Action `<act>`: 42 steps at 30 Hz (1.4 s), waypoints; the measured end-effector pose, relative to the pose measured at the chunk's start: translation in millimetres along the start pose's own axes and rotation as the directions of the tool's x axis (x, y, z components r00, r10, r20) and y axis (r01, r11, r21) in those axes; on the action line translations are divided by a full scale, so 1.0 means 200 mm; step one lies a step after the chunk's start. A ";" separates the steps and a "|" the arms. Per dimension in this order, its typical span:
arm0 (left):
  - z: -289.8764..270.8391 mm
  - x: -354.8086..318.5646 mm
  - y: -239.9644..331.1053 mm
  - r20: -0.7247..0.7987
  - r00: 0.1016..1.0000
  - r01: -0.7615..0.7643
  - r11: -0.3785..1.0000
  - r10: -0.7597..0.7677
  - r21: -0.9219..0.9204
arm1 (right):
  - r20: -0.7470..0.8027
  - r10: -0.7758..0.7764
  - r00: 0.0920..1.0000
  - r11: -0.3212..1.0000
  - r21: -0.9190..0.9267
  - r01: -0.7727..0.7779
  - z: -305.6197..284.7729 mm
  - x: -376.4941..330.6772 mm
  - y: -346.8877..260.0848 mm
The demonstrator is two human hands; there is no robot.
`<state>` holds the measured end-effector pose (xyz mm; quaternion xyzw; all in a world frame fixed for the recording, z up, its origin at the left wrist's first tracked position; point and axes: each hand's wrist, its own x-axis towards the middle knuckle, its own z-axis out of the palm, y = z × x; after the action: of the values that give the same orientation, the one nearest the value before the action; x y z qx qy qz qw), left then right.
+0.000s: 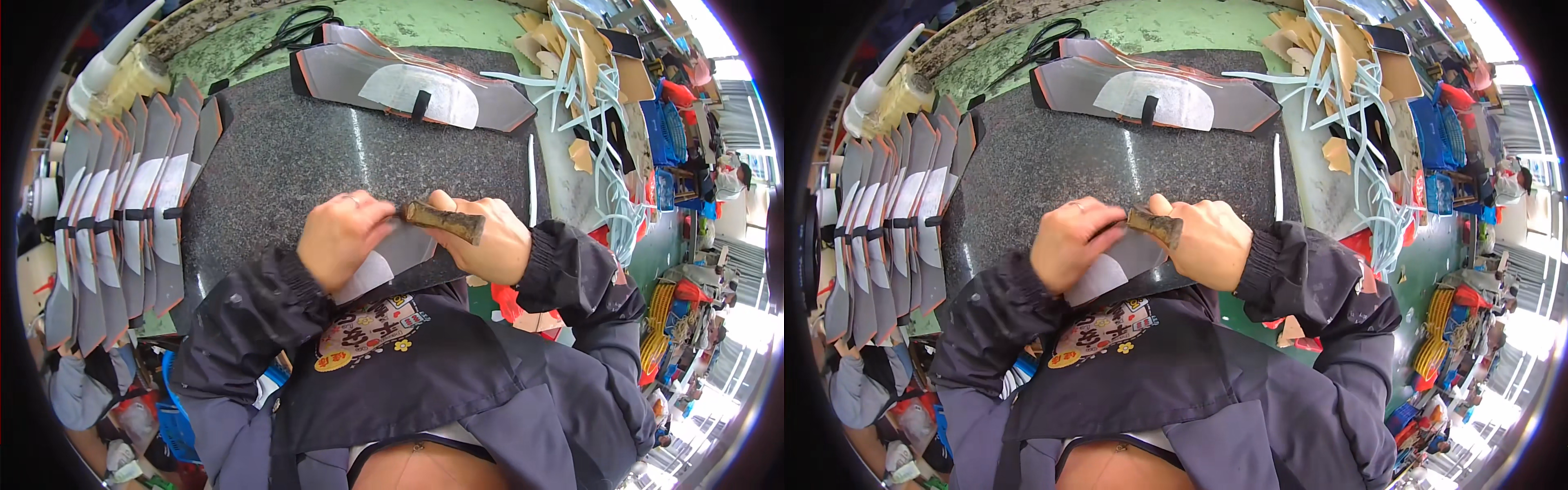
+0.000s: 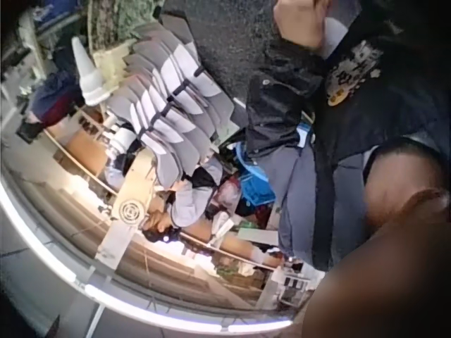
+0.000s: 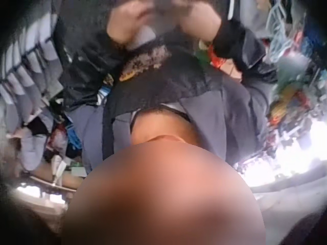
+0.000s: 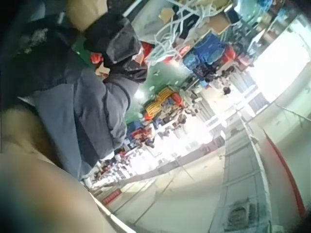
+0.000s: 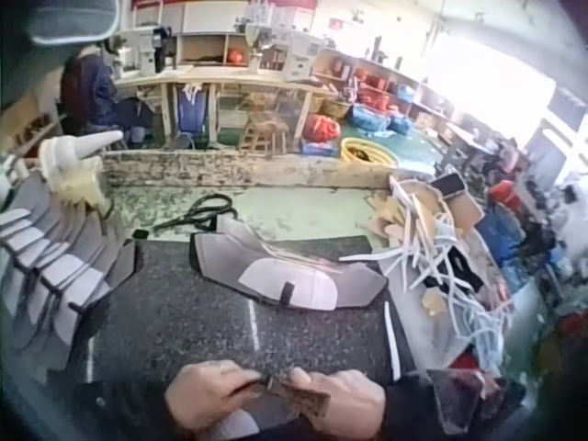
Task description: The person hammers shoe uppers and material sheets together on a workbench using a hammer.
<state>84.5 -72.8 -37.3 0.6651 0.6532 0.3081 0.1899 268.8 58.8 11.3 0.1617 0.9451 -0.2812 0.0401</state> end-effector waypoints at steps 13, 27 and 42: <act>0.00 -0.18 0.10 0.052 0.995 -0.095 0.909 0.082 0.406 | 0.082 0.006 0.997 0.999 -0.038 -0.003 0.01 0.03 -0.12; -0.12 -0.49 0.00 -0.143 0.987 0.088 0.986 -0.068 0.142 | -0.039 -0.144 0.989 0.989 0.035 0.145 0.10 0.07 -0.19; -0.14 -0.68 -0.04 -0.210 0.978 0.034 0.989 -0.003 0.143 | 0.240 -0.136 0.961 0.987 -0.045 0.151 0.17 0.15 -0.51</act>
<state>66.6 -209.7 -43.8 0.6348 0.6966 0.3260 0.0737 207.1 -32.4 29.9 0.0567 0.9512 -0.2707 0.1367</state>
